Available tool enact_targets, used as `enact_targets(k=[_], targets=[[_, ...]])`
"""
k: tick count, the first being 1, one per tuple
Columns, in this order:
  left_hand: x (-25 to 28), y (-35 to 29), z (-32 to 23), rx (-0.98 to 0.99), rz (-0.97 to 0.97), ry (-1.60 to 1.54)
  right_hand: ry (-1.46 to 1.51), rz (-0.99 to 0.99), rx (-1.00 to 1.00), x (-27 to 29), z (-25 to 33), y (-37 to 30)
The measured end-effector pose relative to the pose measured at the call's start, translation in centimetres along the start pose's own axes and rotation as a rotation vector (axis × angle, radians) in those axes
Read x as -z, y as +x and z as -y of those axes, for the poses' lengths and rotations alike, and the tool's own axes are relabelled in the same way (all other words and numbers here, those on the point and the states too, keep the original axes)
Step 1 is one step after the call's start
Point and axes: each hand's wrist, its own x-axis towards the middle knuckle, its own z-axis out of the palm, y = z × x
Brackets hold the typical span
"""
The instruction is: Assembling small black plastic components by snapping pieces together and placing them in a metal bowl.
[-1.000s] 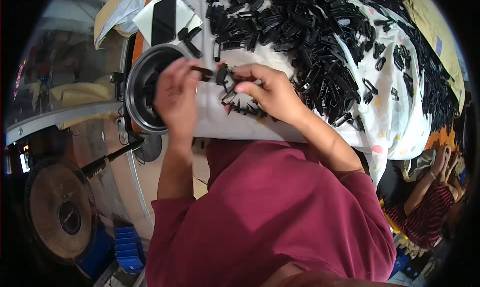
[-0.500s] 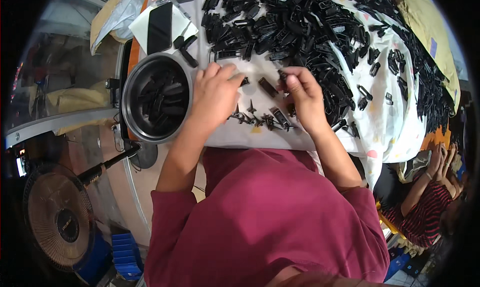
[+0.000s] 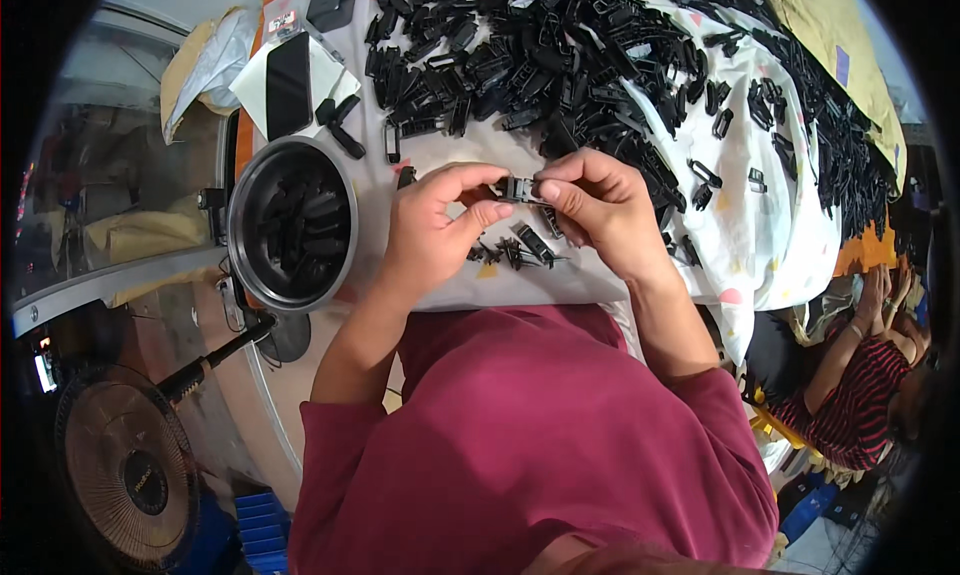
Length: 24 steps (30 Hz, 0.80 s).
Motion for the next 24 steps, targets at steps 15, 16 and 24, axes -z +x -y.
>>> enact_targets(k=[15, 16, 24], targets=[[-2.3, -1.5, -0.4, 0.157, -0.132, -0.528, -0.112, -0.159, 0.035, -2.9, -2.0, -1.1], [-2.2, -1.7, -0.1, 0.155, -0.149, -0.518, -0.129, -0.142, 0.028, -3.0, -2.3, -1.1], [2.0, -2.7, 1.1, 0.148, -0.329, -0.042, -0.332, -0.029, -0.001, -2.1, -3.1, 1.9]])
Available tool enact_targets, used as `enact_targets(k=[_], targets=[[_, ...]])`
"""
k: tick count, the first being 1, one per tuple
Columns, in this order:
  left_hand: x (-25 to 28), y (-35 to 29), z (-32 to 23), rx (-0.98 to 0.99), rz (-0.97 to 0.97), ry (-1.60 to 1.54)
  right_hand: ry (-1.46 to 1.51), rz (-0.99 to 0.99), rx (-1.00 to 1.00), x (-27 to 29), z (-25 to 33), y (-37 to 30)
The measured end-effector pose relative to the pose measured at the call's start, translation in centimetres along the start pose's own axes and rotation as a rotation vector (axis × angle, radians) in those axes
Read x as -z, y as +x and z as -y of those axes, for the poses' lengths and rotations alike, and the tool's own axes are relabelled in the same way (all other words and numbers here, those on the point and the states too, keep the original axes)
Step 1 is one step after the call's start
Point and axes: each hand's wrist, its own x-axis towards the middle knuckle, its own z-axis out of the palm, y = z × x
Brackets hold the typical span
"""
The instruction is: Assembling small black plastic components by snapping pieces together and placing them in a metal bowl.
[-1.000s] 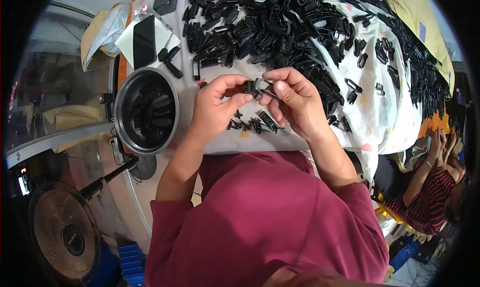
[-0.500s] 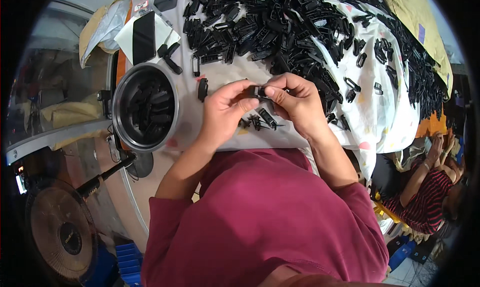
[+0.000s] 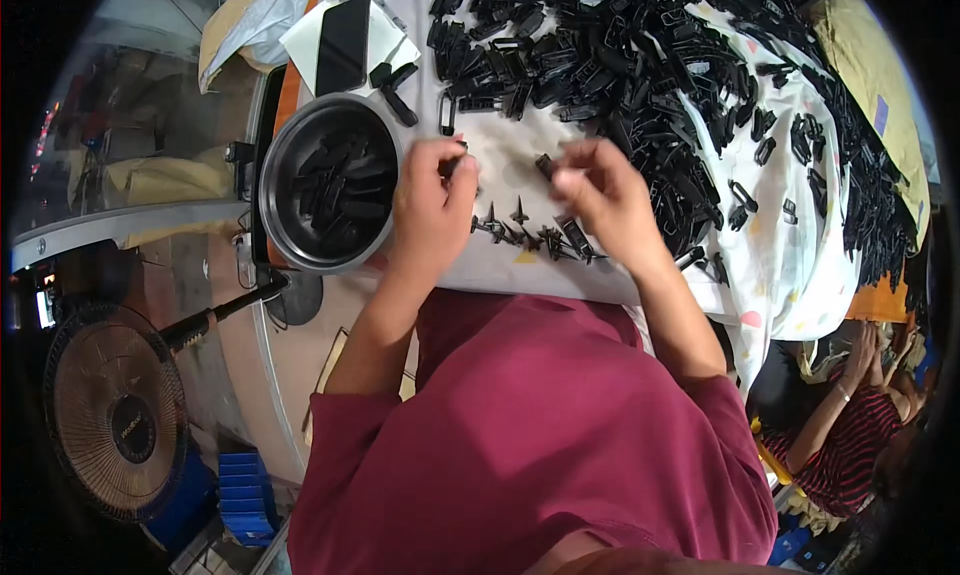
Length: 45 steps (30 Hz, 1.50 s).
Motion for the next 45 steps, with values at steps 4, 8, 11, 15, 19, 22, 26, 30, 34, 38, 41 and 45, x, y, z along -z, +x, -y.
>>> enact_targets(k=[4, 8, 11, 15, 19, 22, 26, 30, 34, 38, 41, 45], targets=[[-0.9, 1.1, 0.8, -0.202, -0.201, 1.206, -0.351, -0.103, 0.236, -1.4, 0.6, 4.0], [-1.1, 1.4, 2.8, -0.046, -0.05, 1.377, -0.947, 0.047, 0.817, -4.9, 0.6, 9.4], [-1.2, 0.7, 1.0, -0.141, 0.001, 1.128, -1.321, 0.179, 0.859, -6.4, 0.7, 11.4], [0.2, 0.3, 1.9, 0.172, -0.103, 0.418, -0.771, -0.003, 0.864, -4.8, 0.3, 10.7], [-1.4, 1.2, -1.0, 0.361, -0.034, 0.093, 0.322, 0.039, 0.316, -0.2, 3.7, 5.5], [-5.1, 1.5, -2.9, -0.046, -0.039, -0.249, 0.573, 0.047, 0.329, 1.5, 3.9, 3.8], [-4.5, 1.9, -2.2, 0.156, 0.207, -0.417, 0.417, -0.078, 0.373, 2.5, 3.3, 2.3], [-5.3, 2.5, -2.5, 0.165, 0.214, -0.535, 0.009, -0.023, 0.497, 3.3, 1.7, 0.6], [-5.6, 2.4, -3.6, 0.038, 0.187, -0.249, 0.182, 0.015, 0.242, 3.7, 1.9, -1.4], [-6.0, 2.6, -4.4, -0.075, 0.211, -0.16, -0.057, -0.029, 0.462, 3.9, 2.3, -1.7], [-6.2, 2.5, -4.5, -0.071, 0.229, -0.208, -0.18, -0.209, 0.468, 4.1, 2.6, -2.5], [-5.7, 2.9, -3.9, -0.316, 0.225, 0.089, -0.456, -0.203, 0.768, 5.6, 3.8, -2.1]])
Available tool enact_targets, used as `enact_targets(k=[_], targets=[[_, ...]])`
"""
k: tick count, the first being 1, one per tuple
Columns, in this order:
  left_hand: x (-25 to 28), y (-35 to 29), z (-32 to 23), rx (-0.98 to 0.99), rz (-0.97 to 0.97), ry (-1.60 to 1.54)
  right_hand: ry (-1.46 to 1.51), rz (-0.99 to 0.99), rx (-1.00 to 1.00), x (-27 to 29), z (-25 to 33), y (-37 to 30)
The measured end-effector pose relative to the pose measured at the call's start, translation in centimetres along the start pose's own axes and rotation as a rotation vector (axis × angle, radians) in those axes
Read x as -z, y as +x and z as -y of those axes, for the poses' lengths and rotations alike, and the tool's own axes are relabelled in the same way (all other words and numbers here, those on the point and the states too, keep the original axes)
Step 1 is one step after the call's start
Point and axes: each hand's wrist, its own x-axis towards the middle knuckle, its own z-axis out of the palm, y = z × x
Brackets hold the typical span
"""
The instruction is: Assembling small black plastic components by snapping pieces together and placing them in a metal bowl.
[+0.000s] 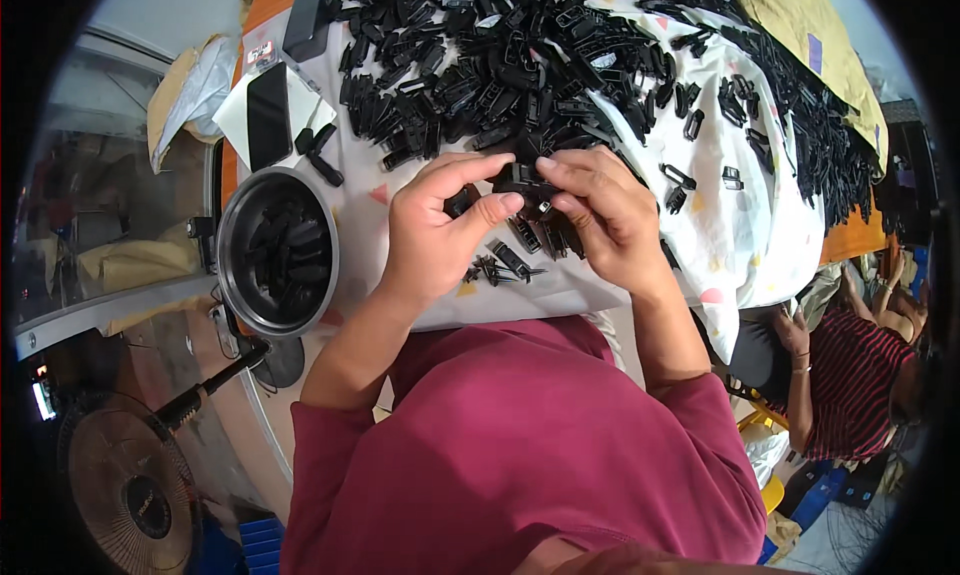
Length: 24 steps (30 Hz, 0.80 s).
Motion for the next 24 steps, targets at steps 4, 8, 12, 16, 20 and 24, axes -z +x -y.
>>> enact_targets(k=[4, 8, 12, 16, 20, 24], targets=[[0.3, 0.3, -0.5, -0.25, 0.02, 0.263, -0.184, 0.039, 0.172, -0.2, -0.5, -0.5], [-1.4, -1.1, 0.3, 0.297, 0.004, -0.698, -0.281, -0.154, 0.163, -2.0, 1.1, -1.1], [-1.9, -1.4, -0.9, 0.314, -0.033, -0.645, -0.449, -0.165, 0.25, -2.3, 0.9, -1.4], [-1.5, -2.8, -0.1, 0.371, -0.096, -0.734, 0.465, -0.094, -0.674, -4.1, 1.6, -3.6], [-0.1, -5.4, 1.8, 0.379, -0.184, -0.947, 0.715, -0.052, -0.691, -6.6, 2.0, -3.6], [2.1, -6.7, 2.3, 0.281, -0.213, -0.815, 0.859, 0.038, -0.684, -8.8, 2.0, -2.7]])
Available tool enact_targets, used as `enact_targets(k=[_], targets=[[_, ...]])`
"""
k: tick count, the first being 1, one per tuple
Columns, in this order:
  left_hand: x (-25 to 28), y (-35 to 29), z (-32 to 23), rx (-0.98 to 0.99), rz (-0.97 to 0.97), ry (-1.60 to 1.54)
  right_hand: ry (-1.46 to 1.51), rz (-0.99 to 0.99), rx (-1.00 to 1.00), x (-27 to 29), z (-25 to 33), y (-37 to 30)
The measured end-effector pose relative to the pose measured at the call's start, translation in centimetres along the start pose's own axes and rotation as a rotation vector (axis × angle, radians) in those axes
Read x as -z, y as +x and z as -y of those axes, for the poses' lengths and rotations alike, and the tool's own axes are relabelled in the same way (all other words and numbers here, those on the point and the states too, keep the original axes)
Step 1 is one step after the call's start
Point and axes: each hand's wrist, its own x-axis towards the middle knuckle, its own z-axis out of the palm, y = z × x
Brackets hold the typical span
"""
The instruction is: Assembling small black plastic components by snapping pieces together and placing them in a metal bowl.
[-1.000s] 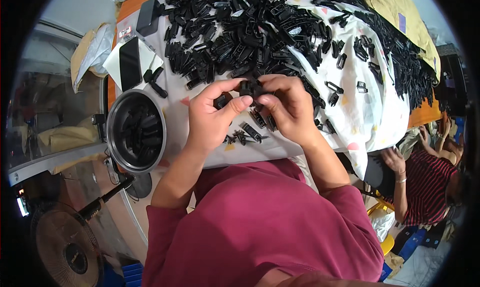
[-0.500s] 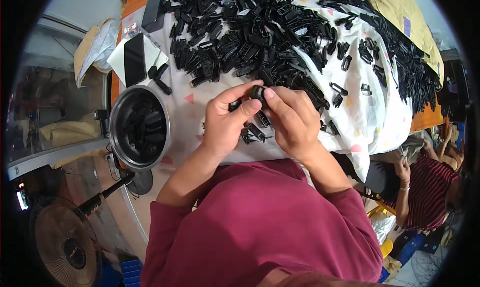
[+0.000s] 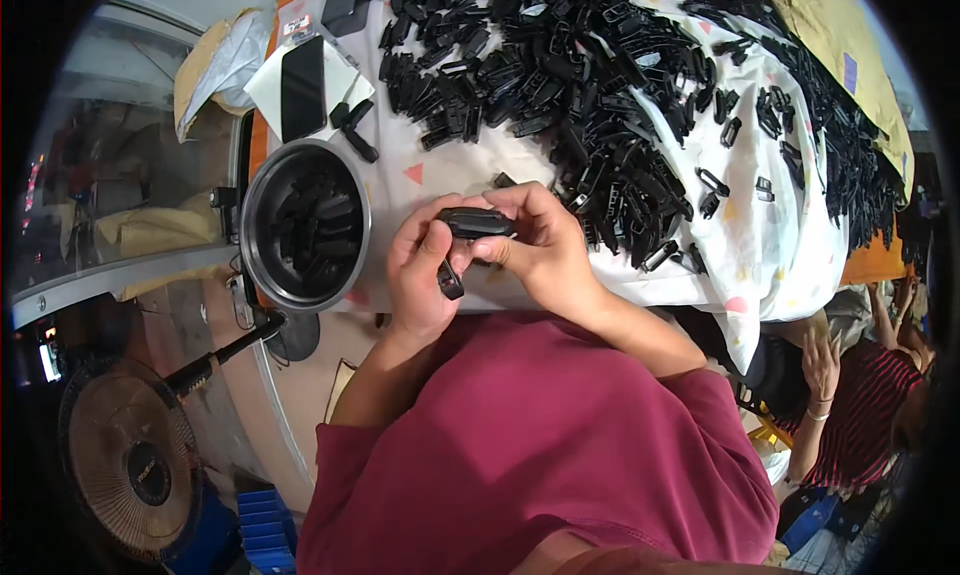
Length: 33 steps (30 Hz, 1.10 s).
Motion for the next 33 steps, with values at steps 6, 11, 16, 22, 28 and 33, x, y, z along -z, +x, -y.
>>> enact_targets(k=[6, 11, 16, 22, 28, 33], targets=[[0.8, -0.3, -0.1, -0.001, -0.02, -0.121, -0.042, 0.062, -0.012, -1.0, 0.2, 0.4], [3.6, 0.7, -3.7, -0.293, -0.365, 0.828, -0.565, 0.229, 0.143, 1.6, -0.7, 4.2], [7.8, 2.1, -8.1, -0.158, -0.504, 1.735, -1.27, -0.039, 0.308, 3.4, 1.1, 10.5], [2.0, 7.9, -2.3, -0.445, -0.051, 2.073, -1.884, 0.061, 0.424, 2.3, -1.0, 19.8], [2.9, 8.2, 0.3, -0.423, -0.179, 1.932, -1.562, 0.019, 0.585, 3.2, 1.0, 17.7], [0.9, 6.3, -1.8, 0.15, -0.142, 0.489, -0.584, 0.041, 0.201, 3.5, 4.4, 8.9]])
